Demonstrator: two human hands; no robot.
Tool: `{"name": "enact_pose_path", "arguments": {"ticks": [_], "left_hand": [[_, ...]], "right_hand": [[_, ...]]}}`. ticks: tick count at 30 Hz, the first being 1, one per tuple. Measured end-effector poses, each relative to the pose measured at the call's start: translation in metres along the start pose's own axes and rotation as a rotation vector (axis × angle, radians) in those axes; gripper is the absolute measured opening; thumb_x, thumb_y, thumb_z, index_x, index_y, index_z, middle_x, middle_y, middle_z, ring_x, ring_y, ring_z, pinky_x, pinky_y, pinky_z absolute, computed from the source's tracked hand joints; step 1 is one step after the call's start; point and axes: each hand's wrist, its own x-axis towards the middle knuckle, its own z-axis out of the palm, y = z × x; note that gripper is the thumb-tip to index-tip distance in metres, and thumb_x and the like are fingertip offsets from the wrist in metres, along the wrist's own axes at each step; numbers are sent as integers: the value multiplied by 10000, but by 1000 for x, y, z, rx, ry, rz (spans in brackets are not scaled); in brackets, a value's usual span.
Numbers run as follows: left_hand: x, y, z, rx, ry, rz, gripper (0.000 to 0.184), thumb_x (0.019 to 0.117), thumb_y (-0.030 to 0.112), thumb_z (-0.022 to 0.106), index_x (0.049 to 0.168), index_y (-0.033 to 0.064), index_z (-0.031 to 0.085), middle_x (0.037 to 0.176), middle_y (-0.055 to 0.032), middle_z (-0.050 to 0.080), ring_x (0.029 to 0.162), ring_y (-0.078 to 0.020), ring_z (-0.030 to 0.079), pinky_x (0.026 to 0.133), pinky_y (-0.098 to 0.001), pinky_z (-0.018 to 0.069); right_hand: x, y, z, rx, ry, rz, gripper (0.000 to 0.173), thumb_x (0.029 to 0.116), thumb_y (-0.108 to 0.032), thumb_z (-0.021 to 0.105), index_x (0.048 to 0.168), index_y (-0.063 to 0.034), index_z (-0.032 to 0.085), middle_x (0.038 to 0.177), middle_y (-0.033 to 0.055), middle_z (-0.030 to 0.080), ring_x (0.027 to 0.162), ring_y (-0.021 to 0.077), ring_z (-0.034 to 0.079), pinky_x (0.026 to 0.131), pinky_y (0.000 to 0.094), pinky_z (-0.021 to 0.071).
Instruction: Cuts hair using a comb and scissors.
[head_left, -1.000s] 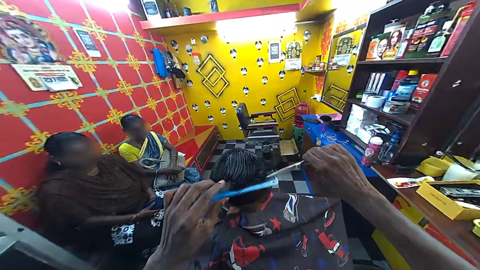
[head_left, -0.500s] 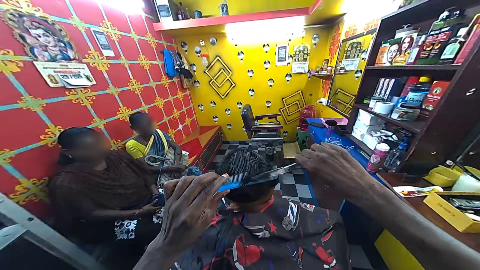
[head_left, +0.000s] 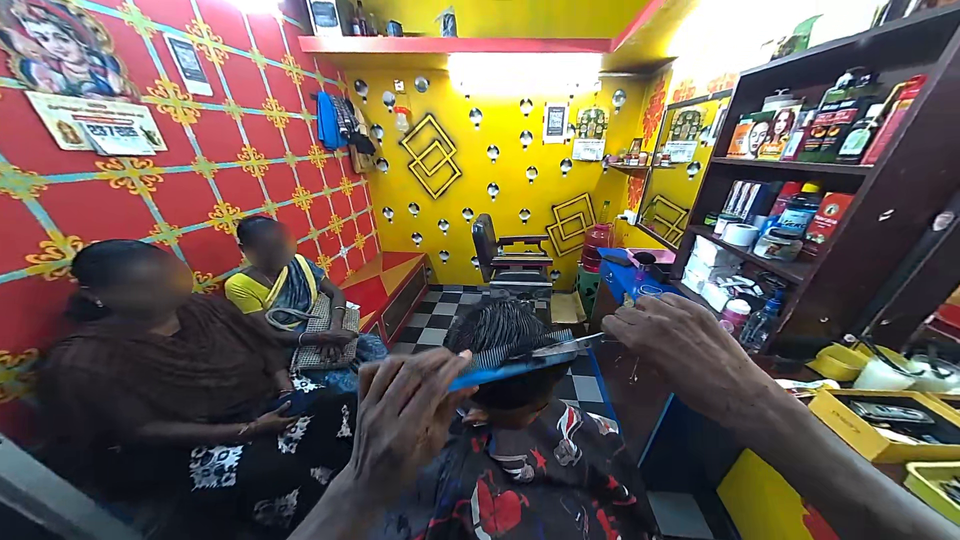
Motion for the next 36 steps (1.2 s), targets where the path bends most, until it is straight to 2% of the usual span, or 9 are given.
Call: {"name": "enact_pose_path", "arguments": {"ticks": [5, 8, 11, 14, 21, 27, 31, 34, 36], "left_hand": [[-63, 10, 3, -53, -101, 102, 328, 1017, 440, 605, 1293, 264, 633, 1171, 36, 660, 1014, -140, 592, 929, -340, 406], [-63, -3, 8, -68, -105, -41, 313, 1020, 455, 585, 1267, 272, 648, 1147, 37, 689, 1000, -144, 621, 883, -366, 437], [-39, -17, 5, -112, -49, -165, 309, 1005, 449, 604, 1225, 257, 704, 1128, 34, 714, 980, -126, 632, 835, -362, 458], [-21, -28, 6, -102, -28, -218, 314, 979, 427, 634, 1183, 219, 750, 1141, 32, 724, 964, -131, 638, 797, -381, 469], [-8, -38, 8, -58, 37, -150, 291, 967, 391, 675, 1200, 229, 738, 1172, 32, 706, 1041, -139, 616, 876, -396, 440], [-3, -36, 8, -69, 22, -127, 282, 972, 373, 676, 1204, 225, 741, 1170, 32, 703, 1055, -134, 615, 880, -382, 441], [-3, -35, 5, -69, 8, -120, 291, 973, 379, 675, 1211, 224, 737, 1179, 29, 705, 1058, -136, 619, 879, -379, 446], [-1, -33, 3, -58, -3, -111, 294, 973, 378, 673, 1209, 214, 737, 1177, 14, 705, 1047, -149, 619, 860, -388, 440], [-2, -31, 1, -49, 1, -125, 309, 973, 379, 675, 1204, 185, 743, 1165, -14, 708, 1042, -167, 627, 870, -401, 444]], "right_hand": [[-6, 8, -6, -3, 85, 128, 318, 796, 85, 758, 1072, -73, 750, 1018, 93, 735, 923, 301, 704, 761, 461, 554], [-3, 20, -8, -12, 145, 75, 270, 793, 99, 752, 1006, -65, 744, 920, 97, 716, 831, 292, 693, 731, 464, 537], [1, 33, -10, -18, 97, -23, 325, 777, 67, 770, 1046, -114, 753, 971, 55, 733, 884, 259, 704, 836, 479, 535], [12, 32, -12, -34, 44, -50, 273, 768, 86, 788, 950, -114, 748, 833, 45, 707, 748, 244, 680, 749, 450, 538], [45, 17, -20, -50, -303, -51, 496, 723, -295, 901, 1144, -130, 697, 1036, 49, 685, 969, 261, 656, 762, 419, 525], [48, 9, -14, -73, -136, -152, 248, 809, 78, 764, 980, -96, 720, 841, 62, 684, 761, 242, 667, 634, 380, 513], [40, 14, -20, -36, -217, -73, 224, 834, 27, 770, 986, -131, 721, 853, 38, 693, 771, 230, 673, 660, 388, 506], [44, 5, -13, -4, -182, -84, 312, 760, -30, 841, 1034, -116, 719, 941, 56, 695, 878, 266, 674, 684, 415, 528], [44, -1, -7, 0, -109, -104, 257, 794, 25, 801, 1008, -91, 717, 875, 76, 683, 814, 268, 672, 639, 401, 513]]}}
